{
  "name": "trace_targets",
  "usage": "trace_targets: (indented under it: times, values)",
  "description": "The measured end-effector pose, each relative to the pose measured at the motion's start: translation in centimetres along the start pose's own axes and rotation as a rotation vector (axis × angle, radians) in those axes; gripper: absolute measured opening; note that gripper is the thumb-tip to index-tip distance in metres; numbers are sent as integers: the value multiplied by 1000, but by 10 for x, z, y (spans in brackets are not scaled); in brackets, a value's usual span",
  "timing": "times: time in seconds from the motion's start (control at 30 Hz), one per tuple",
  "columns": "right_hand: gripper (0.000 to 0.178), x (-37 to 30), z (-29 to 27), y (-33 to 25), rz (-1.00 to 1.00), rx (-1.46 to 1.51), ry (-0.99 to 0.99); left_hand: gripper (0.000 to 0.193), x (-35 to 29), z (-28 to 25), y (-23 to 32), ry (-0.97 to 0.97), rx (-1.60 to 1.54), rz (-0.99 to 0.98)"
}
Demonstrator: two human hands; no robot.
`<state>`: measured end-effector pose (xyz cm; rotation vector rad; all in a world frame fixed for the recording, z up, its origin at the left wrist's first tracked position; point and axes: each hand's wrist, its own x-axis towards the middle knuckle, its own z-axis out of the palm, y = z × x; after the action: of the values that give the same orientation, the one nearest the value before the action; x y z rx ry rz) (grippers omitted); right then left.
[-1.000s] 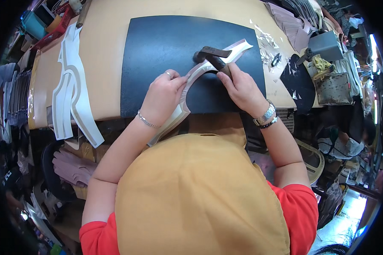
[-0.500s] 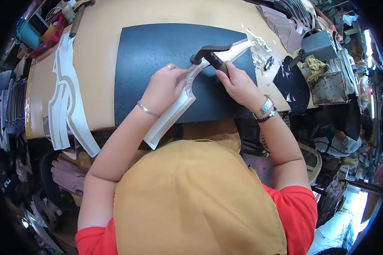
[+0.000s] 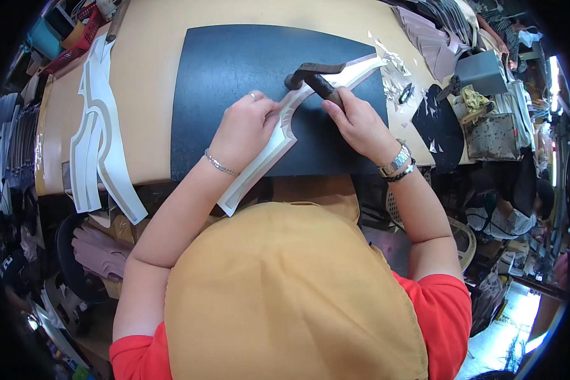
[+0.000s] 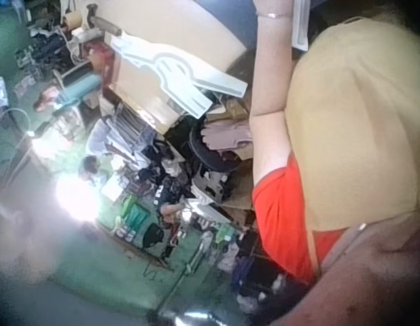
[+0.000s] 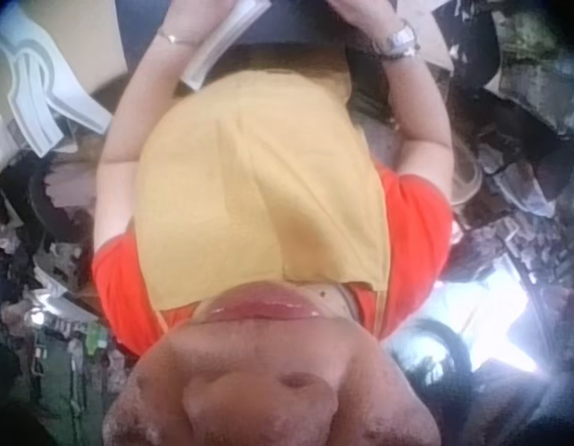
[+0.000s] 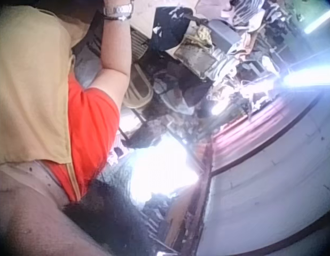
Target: The person trims the edges of a white leather component using a small blade and then hammers the folded edges on a work surface.
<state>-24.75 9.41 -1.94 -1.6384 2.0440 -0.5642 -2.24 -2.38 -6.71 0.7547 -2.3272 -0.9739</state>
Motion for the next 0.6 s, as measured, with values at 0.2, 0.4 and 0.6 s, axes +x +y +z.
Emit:
trace_targets:
  times: [0.2,0.4,0.6]
  values:
    - [36,-1,3,-5,-27,14,-34,21,-10,-4,3,-5,50,50]
    - [34,-5,10,-9,-49,14,-59,22,-21,-8,4,-18,53,49]
    - [34,-8,14,-15,-111,27,-75,24,-33,-15,5,-62,7,-37]
